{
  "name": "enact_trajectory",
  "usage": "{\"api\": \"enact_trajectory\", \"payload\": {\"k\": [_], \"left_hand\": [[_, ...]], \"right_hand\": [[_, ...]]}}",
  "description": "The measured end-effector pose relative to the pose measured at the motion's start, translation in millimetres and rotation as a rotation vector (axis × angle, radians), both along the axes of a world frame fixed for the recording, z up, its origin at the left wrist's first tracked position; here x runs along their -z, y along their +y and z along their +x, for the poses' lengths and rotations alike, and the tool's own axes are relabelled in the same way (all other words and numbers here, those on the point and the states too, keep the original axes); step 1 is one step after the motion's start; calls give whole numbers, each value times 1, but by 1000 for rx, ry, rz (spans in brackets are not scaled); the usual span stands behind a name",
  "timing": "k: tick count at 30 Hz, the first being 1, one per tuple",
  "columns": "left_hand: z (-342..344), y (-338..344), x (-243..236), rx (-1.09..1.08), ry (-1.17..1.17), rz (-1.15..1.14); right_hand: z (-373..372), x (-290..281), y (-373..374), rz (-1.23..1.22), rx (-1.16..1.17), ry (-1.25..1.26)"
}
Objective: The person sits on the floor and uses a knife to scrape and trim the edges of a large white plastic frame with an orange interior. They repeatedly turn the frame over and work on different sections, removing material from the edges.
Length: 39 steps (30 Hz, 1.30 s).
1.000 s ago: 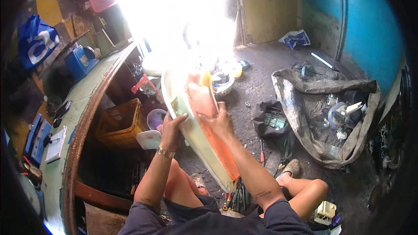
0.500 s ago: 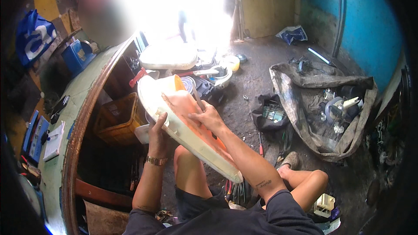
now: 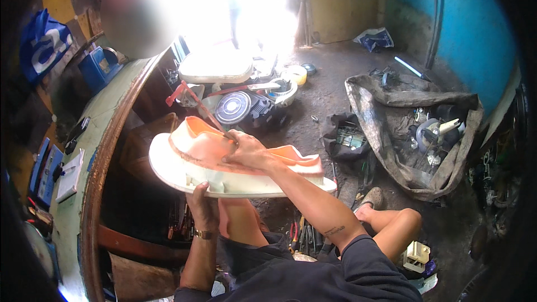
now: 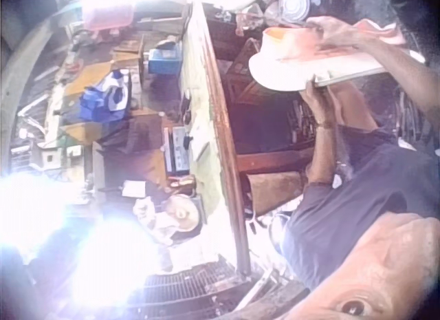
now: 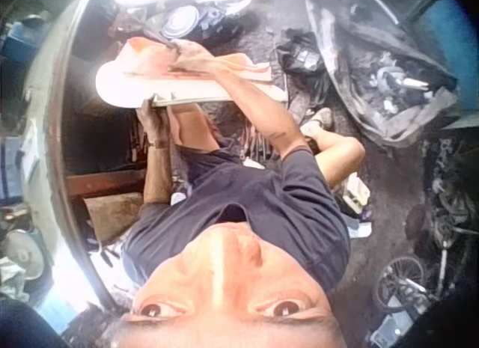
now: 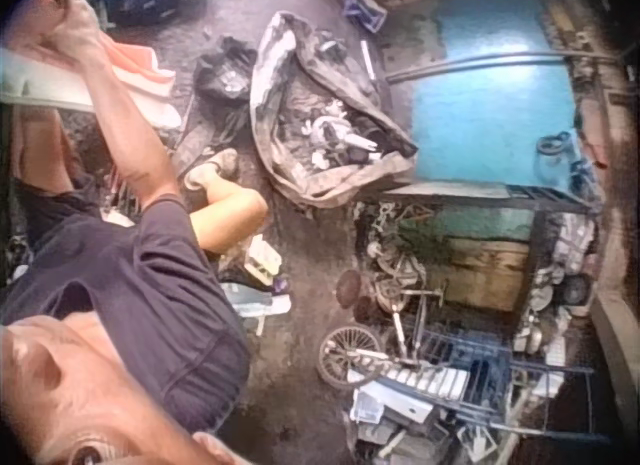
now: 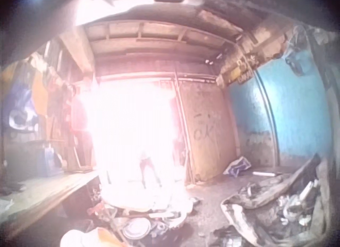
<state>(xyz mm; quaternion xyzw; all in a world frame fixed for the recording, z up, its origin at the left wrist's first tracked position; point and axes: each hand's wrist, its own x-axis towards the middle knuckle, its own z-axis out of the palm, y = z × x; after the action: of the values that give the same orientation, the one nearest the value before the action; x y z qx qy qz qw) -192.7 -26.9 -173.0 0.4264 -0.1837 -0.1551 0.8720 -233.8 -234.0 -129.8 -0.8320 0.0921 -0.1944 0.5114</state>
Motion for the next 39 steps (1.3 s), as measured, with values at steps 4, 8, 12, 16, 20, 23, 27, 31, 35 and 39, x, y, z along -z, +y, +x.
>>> {"api": "enact_trajectory", "payload": {"k": [4,8,12,16,20,23,27,31,35,39], "left_hand": [[-32,7,-2,42,54,180],[-26,68,-15,420,19,823],[-30,92,-74,233,-421,845],[1,46,-103,70,-1017,1060],[53,0,-36,109,-1566,1304],[49,-46,-8,501,-1344,1361],[54,-64,20,630,-1377,1465],[26,-75,28,552,-1545,1553],[2,-85,33,569,-1614,1636],[8,-110,61,760,-1434,1740]], "right_hand": [[0,11,-5,-96,-53,76],[-12,32,-23,-10,-64,279],[-8,71,-20,-177,-104,161],[-11,72,4,89,-190,288],[-21,79,14,230,-204,275],[-34,104,6,466,-105,195],[-75,111,-31,521,44,192],[-151,97,-67,278,224,336],[-198,100,-44,2,215,413],[-214,123,-18,-41,267,656]]}}
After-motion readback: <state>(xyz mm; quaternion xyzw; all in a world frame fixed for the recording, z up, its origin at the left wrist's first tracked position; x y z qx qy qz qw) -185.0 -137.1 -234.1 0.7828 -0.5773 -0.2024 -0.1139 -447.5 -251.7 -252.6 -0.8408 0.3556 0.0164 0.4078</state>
